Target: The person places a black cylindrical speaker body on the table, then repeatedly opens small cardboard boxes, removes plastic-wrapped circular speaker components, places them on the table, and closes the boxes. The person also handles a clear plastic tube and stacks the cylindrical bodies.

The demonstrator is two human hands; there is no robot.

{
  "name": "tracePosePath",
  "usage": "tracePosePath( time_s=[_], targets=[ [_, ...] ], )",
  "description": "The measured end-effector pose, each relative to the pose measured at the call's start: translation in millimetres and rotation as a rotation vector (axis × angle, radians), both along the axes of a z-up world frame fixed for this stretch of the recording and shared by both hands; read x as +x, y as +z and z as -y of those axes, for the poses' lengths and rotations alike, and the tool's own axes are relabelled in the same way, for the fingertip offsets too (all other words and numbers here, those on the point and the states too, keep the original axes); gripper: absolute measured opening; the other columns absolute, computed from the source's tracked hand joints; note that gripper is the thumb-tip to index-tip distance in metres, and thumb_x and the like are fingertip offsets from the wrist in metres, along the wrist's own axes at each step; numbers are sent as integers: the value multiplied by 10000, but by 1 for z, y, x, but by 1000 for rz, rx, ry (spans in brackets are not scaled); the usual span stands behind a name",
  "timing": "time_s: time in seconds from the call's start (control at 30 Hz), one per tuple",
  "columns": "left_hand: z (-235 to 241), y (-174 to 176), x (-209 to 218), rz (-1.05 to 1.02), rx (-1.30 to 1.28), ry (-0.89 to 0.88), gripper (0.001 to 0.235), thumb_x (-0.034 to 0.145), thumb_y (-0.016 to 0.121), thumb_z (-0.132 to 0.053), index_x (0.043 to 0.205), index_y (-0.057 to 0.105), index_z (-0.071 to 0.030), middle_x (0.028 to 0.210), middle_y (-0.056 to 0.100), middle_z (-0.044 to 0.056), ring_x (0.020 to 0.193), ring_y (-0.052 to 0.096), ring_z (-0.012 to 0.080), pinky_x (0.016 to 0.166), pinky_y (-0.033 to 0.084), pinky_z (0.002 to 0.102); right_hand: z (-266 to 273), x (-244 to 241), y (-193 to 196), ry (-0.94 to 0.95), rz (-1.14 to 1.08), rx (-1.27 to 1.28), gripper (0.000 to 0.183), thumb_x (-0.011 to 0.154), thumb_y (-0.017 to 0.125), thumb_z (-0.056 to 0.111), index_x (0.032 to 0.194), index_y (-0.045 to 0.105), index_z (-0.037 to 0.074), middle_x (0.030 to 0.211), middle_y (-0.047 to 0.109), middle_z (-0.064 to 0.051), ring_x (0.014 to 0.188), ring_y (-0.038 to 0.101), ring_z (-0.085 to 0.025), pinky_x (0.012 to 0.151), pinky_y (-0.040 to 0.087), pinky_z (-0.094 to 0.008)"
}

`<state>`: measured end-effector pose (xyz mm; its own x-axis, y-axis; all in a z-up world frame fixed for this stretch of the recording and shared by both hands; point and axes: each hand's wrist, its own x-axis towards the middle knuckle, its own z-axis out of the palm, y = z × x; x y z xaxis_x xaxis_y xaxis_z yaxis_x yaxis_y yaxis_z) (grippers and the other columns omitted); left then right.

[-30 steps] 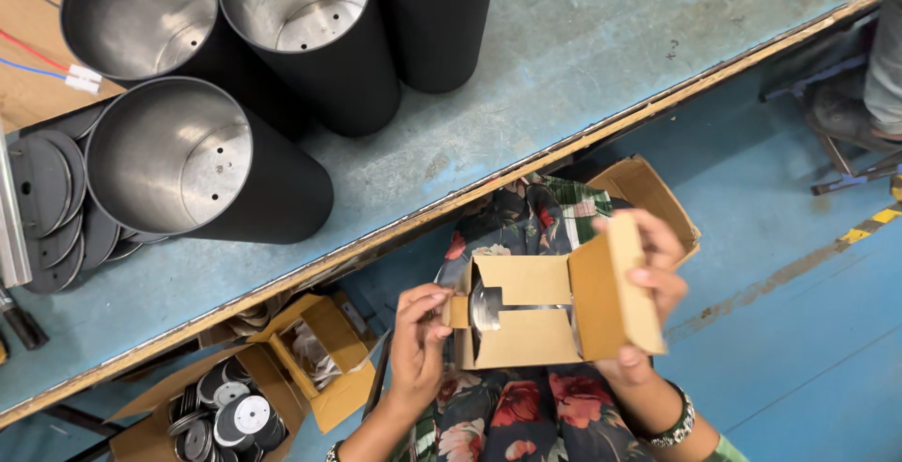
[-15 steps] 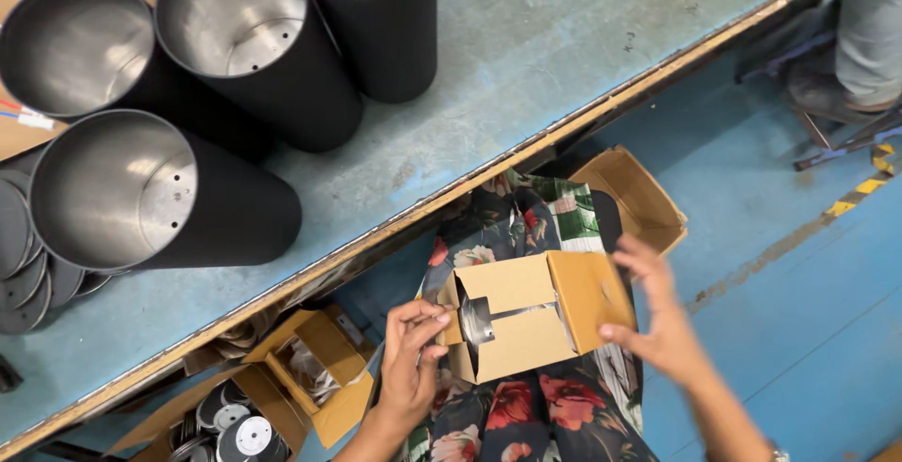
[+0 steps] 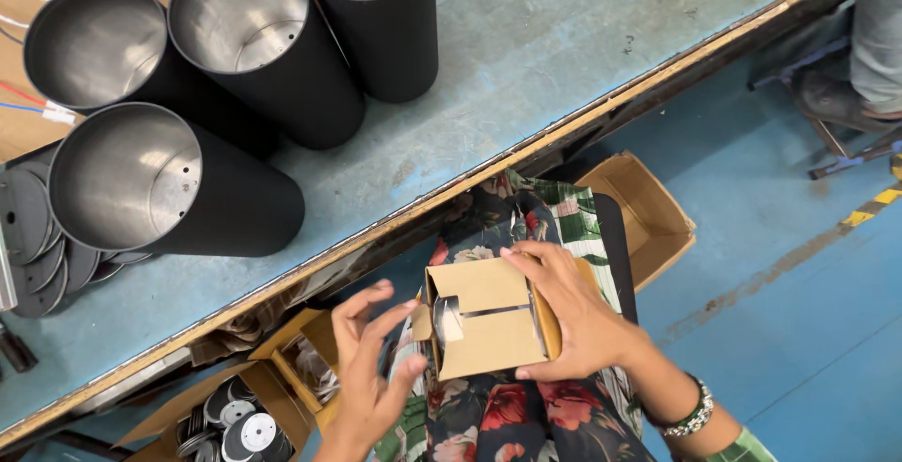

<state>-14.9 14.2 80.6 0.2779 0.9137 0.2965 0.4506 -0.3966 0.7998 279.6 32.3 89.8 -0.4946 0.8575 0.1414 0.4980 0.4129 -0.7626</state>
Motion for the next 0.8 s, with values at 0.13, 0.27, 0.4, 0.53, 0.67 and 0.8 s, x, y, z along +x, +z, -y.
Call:
tracePosePath(
  time_s=[0.13, 0.27, 0.4, 0.53, 0.67, 0.8],
  targets=[
    [-9, 53, 10, -427, 59, -168, 629, 797, 703, -585, 1178, 669, -86, 1252, 552, 85, 1340, 411, 353, 1130, 124, 632, 16, -7, -18, -69, -65, 28, 1237, 587, 884, 536, 1566, 311, 41, 1494, 379, -243, 1376, 409, -434, 1148, 320, -538],
    [-11, 69, 25, -511, 58, -225, 648, 813, 727, -569, 1190, 653, -48, 1269, 526, 132, 1357, 353, 388, 1098, 69, 657, 16, -6, -24, -72, -85, 76, 1255, 589, 881, 526, 1566, 274, 24, 1543, 390, -223, 1410, 392, -431, 1165, 312, -540],
    [-6, 48, 21, -388, 36, -222, 531, 821, 762, -469, 1186, 658, -98, 1304, 516, 144, 1399, 350, 410, 1124, 114, 648, 15, -3, -23, -67, -124, 45, 1277, 600, 893, 491, 1584, 234, 15, 1562, 379, -228, 1432, 382, -427, 1182, 307, -537],
    [9, 2, 15, -174, 343, -204, 268, 889, 798, -375, 1133, 704, -315, 1269, 498, 15, 1413, 398, 299, 1217, 211, 577, 12, -3, -25, -71, -156, 55, 1293, 591, 908, 484, 1586, 226, 19, 1563, 378, -229, 1428, 388, -416, 1190, 302, -528],
    [22, -33, 15, -181, 795, -231, 253, 963, 865, -381, 959, 612, -374, 1267, 503, -127, 1388, 434, 211, 1202, 272, 490, 12, -4, -27, -87, -141, 50, 1264, 572, 889, 417, 1581, 238, 22, 1559, 395, -216, 1430, 386, -418, 1189, 303, -522],
    [8, -20, 8, -249, 680, -368, 250, 863, 783, -337, 1098, 733, -405, 1305, 569, -115, 1330, 478, 225, 1141, 289, 488, 13, -2, -24, -79, -104, 41, 1265, 563, 889, 397, 1576, 231, 22, 1559, 383, -216, 1424, 384, -420, 1178, 301, -525]
  ],
)
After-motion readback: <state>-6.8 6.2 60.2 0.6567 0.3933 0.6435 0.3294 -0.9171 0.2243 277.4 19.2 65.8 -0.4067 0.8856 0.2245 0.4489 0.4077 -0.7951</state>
